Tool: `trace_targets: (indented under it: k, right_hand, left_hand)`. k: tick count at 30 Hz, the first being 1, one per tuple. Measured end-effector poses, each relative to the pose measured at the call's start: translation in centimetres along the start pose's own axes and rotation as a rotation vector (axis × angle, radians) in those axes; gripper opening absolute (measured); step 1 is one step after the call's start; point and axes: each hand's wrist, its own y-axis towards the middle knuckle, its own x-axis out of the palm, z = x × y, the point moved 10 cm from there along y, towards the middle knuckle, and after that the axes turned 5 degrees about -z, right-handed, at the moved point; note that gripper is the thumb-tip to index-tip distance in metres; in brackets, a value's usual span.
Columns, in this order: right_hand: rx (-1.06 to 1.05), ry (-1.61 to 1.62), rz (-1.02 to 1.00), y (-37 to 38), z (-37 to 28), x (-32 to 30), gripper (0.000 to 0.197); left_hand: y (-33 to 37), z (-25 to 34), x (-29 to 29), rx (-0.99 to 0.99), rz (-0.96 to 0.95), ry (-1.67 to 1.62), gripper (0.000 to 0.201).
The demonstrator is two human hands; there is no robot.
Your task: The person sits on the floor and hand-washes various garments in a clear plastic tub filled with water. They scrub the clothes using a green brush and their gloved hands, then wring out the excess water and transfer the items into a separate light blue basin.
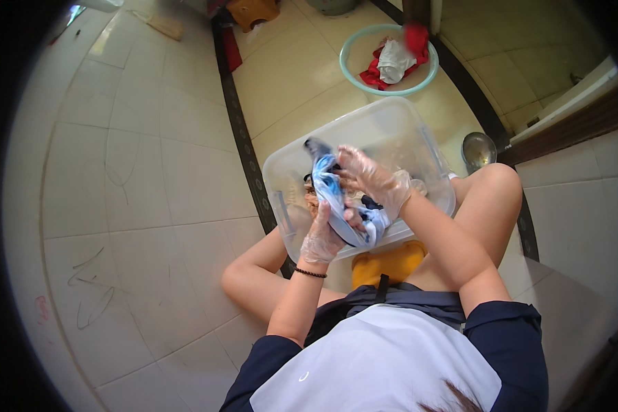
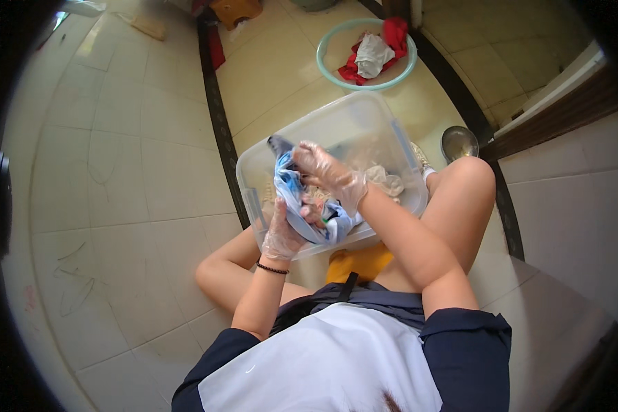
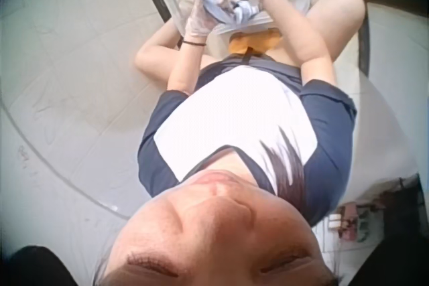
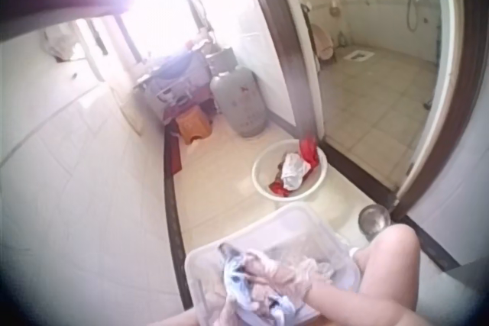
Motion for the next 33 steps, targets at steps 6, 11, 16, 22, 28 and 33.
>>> trace_targets:
  k: [6,11,16,22,28,33]
  right_hand:
    - [0.02,-0.739,-0.243,-0.5,5.1,1.6,0.077]
    - [0.451,-1.003,-0.222,-1.4,6.8,-2.2,0.063]
    - [-0.258,0.003,0.109,-1.9,-1.3,-0.5,0.036]
    - [-0.651,-0.52,0.355,-5.7,-7.0,2.4,0.024]
    - [-1.087,-1.091,0.422,-8.9,-8.7,6.7,0.026]
    - [-0.765,-0.88,0.794,-7.7,-8.7,0.3,0.023]
  left_hand:
    - [1.9,7.1,-0.8,0.322,0.137,-0.108,0.031]
    - [1.6,9.7,-0.4,0.454,0.022,-0.273,0.04]
    - [0.1,10.8,-5.8,0.495,0.65,0.395,0.026]
    - [3.4,6.9,-1.0,0.578,0.359,1.218,0.023]
    - [5.2,3.1,-3.1,0.437,0.211,0.424,0.03]
    - [3.6,3.5,1.0,0.436,0.378,0.762,0.031]
